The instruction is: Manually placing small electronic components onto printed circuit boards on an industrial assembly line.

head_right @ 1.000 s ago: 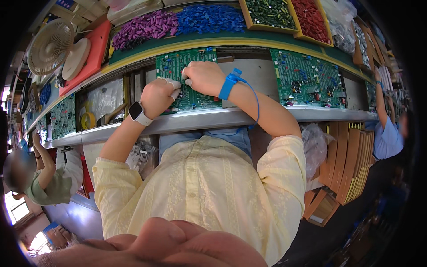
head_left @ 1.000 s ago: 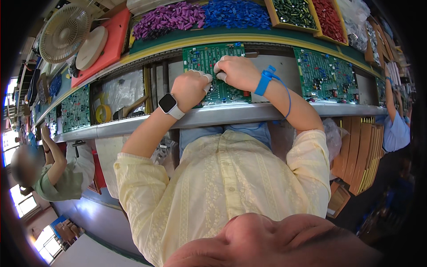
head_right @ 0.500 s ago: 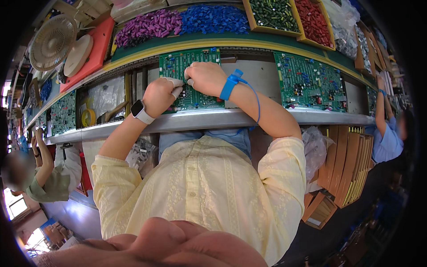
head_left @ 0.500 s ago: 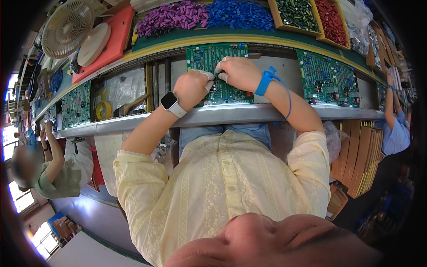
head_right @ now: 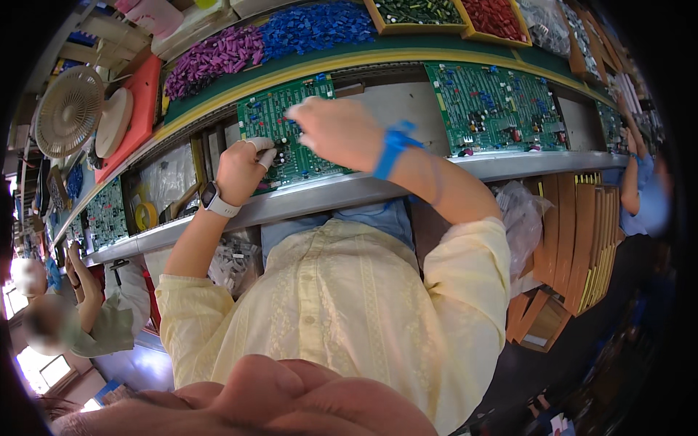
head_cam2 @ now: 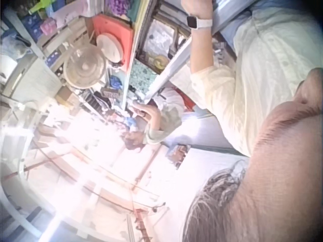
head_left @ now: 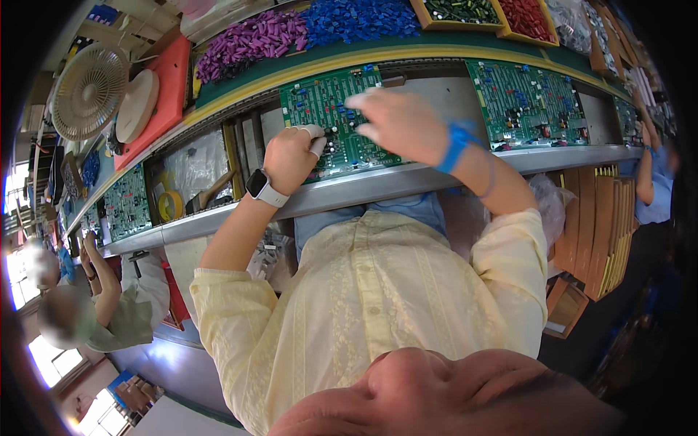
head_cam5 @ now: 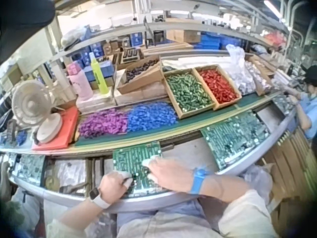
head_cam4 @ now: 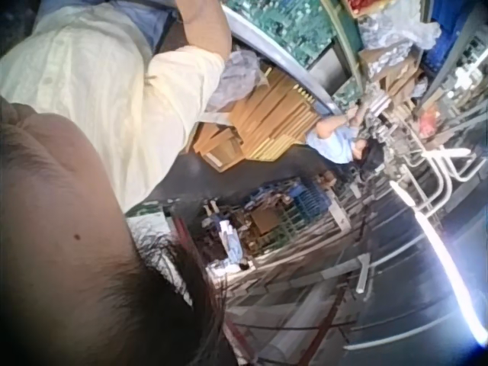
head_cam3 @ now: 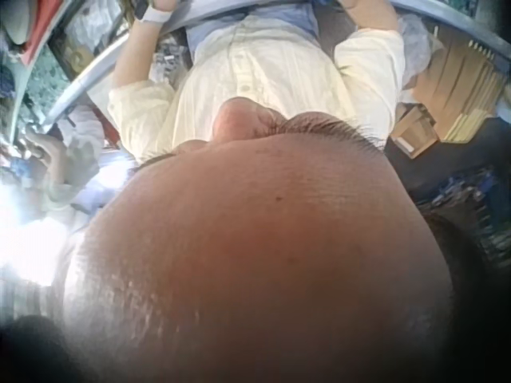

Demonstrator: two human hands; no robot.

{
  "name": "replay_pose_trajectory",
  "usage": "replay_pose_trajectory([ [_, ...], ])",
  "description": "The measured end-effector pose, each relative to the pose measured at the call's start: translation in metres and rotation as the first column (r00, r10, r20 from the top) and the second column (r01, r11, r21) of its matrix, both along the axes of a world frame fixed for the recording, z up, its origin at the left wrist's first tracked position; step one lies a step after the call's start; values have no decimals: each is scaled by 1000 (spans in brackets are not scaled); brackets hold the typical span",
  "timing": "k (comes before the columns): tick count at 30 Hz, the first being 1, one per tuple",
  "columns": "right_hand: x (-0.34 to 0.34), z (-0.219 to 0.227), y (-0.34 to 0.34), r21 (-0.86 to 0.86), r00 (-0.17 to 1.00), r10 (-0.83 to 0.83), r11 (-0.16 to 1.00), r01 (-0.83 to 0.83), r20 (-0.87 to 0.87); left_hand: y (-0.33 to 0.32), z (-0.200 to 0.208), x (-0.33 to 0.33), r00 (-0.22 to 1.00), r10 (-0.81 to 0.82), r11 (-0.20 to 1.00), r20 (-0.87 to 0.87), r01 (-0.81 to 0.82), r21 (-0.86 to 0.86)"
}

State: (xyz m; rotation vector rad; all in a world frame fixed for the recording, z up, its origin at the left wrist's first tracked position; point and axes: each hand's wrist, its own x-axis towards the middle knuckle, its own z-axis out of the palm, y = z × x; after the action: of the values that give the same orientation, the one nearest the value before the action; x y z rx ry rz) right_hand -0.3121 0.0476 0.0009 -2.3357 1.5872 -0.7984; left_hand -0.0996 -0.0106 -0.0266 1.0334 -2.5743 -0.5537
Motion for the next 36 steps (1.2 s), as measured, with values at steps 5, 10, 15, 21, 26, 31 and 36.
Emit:
replay_pose_trajectory([
  [5,-104,37,96,368,925,-288,911,185,248,3,5,9,998,59,998,-1,-59,21],
  [10,-236,-19,259,628,689,-718,584,515,102,-2,-1,9,997,49,997,-53,-46,69],
  [15,-314,-185,406,593,387,-741,-19,805,-549,-2,1,6,998,58,997,-19,-57,54],
  [21,-267,-183,349,464,383,-550,-10,886,-742,-3,-5,8,998,40,998,-57,-37,42],
  [26,-246,-168,327,327,246,-633,-12,945,-734,-2,-2,5,997,-9,999,-76,6,-40],
  [31,-250,-192,346,131,246,-557,238,962,-794,-4,-4,7,980,-197,952,21,197,-233],
  [36,-203,-198,380,-3,346,-586,511,859,-733,-6,0,22,953,-255,944,163,282,-170],
])
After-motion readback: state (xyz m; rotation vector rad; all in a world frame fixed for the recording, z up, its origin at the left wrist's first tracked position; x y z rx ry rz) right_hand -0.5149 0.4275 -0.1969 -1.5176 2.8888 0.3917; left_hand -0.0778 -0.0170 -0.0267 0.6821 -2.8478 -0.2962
